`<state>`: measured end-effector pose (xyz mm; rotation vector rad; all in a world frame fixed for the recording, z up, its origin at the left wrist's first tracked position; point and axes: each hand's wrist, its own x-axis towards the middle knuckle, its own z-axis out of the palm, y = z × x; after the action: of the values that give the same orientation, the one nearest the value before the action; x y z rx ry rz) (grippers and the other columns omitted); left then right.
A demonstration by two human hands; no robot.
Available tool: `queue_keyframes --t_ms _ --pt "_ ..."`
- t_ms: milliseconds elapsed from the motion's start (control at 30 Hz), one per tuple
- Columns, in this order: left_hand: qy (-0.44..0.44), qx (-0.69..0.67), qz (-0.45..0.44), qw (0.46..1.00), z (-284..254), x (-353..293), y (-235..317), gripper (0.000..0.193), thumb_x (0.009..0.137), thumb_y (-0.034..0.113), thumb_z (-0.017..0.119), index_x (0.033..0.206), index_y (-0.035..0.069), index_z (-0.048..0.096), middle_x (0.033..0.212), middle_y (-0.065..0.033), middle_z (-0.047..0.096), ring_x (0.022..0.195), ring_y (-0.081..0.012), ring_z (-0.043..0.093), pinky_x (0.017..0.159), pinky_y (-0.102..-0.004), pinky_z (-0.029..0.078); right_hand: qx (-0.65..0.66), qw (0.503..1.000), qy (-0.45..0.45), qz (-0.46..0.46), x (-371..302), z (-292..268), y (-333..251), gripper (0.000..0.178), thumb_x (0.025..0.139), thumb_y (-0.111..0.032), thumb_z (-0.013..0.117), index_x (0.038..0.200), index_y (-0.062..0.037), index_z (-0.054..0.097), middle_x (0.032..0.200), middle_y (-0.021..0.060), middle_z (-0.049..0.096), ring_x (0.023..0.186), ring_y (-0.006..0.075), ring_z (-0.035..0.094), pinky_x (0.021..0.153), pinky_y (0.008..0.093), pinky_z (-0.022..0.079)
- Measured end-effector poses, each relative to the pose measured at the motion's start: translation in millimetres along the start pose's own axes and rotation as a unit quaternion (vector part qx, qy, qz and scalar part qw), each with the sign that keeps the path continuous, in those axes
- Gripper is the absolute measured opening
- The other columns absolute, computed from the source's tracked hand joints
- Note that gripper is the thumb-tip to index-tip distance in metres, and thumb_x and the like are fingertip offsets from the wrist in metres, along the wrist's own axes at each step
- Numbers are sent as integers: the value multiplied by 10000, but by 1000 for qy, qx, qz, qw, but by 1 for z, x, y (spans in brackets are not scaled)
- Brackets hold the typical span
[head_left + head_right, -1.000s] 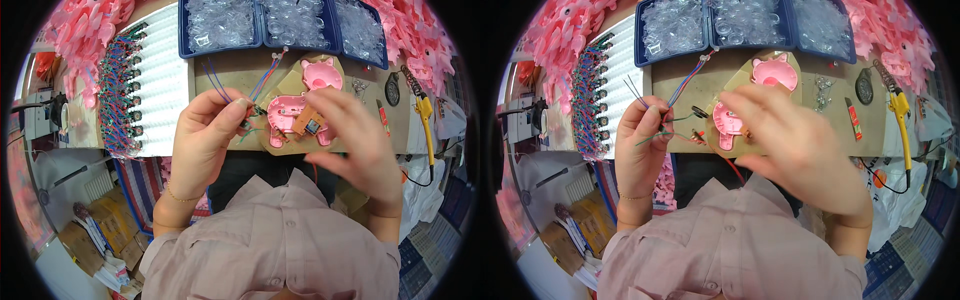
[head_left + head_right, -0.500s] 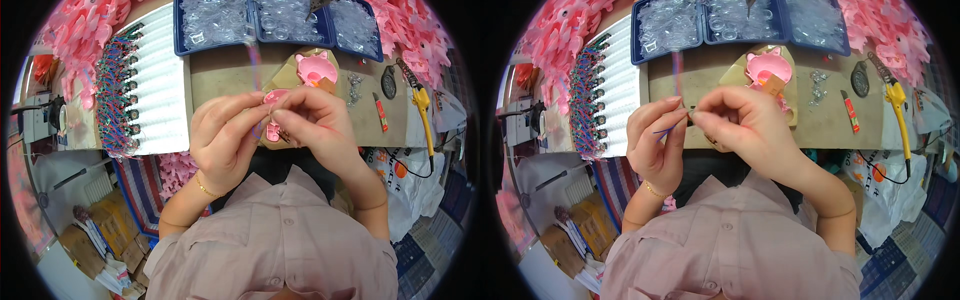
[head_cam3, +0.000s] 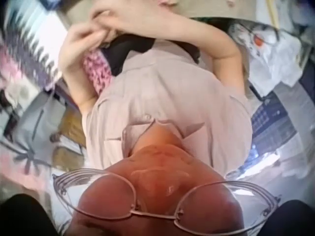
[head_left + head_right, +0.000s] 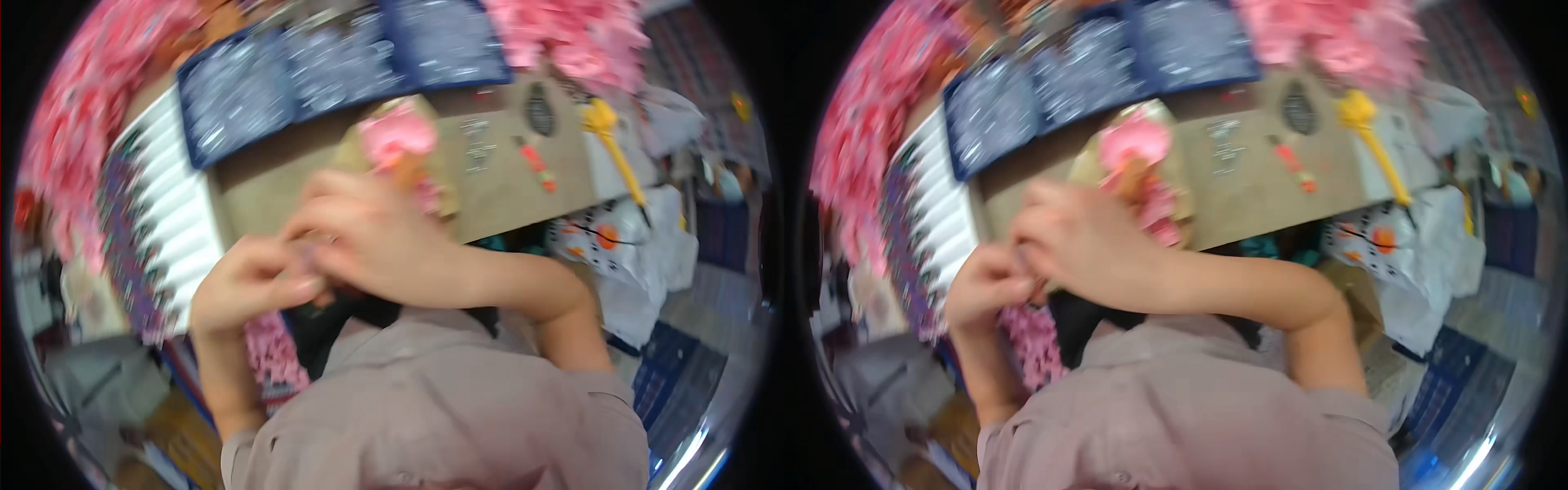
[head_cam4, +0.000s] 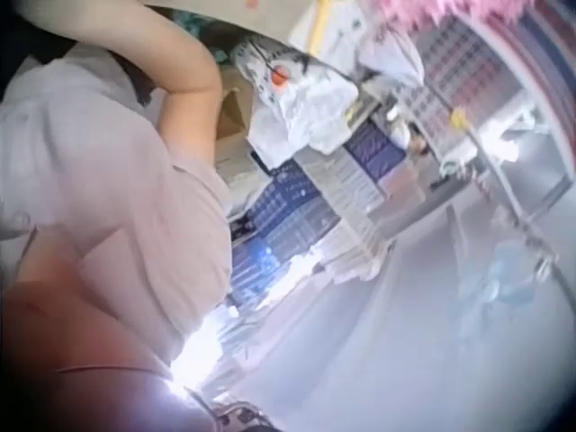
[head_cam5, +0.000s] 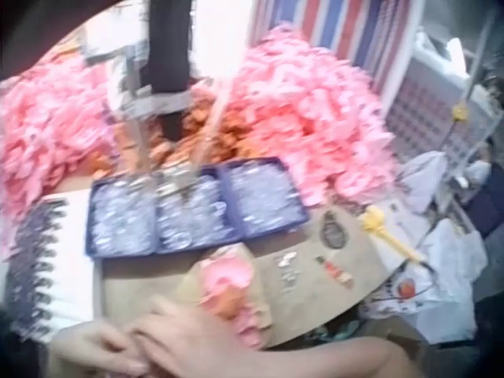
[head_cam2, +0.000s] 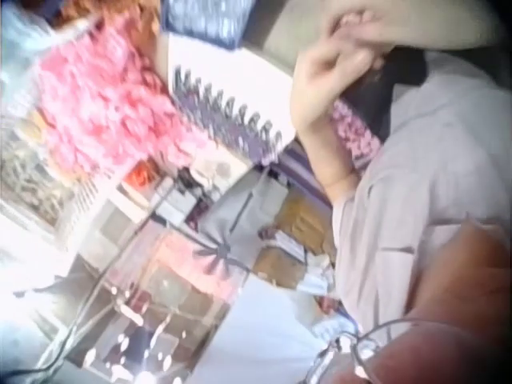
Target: Assembling a mechanical pink toy cat using a pneumatic screwdriver and soldering iron at a factory workbench.
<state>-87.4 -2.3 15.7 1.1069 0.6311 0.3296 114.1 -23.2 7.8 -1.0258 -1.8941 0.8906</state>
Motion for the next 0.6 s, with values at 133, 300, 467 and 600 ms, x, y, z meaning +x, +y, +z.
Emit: queue_keyframes --t_ms 133,300,467,600 --pt "136 215 111 961 -8 -15 5 185 782 142 646 715 -20 588 775 -127 634 656 -213 606 709 -309 481 295 939 94 150 7 -14 4 71 831 -25 638 895 1 651 838 60 590 705 151 578 627 260 455" --pt "311 473 189 802 20 -6 -6 164 767 -65 634 916 -11 676 834 -129 645 755 -219 613 701 -293 475 7 981 194 8 -61 -75 1 84 851 -29 635 933 -15 638 852 33 592 705 76 530 633 224 437" --pt "282 335 153 886 30 47 -43 176 812 53 677 983 10 683 819 -118 633 715 -188 598 662 -279 464 44 820 449 351 -159 -150 86 341 886 -170 645 1179 -3 590 962 8 659 777 62 580 662 199 447" --pt "277 342 170 882 32 51 -42 169 821 107 681 970 29 695 751 -93 602 672 -161 569 609 -282 447 -92 862 472 158 -176 -209 131 404 906 -144 620 1284 -32 528 1289 82 547 1016 114 569 810 240 463"
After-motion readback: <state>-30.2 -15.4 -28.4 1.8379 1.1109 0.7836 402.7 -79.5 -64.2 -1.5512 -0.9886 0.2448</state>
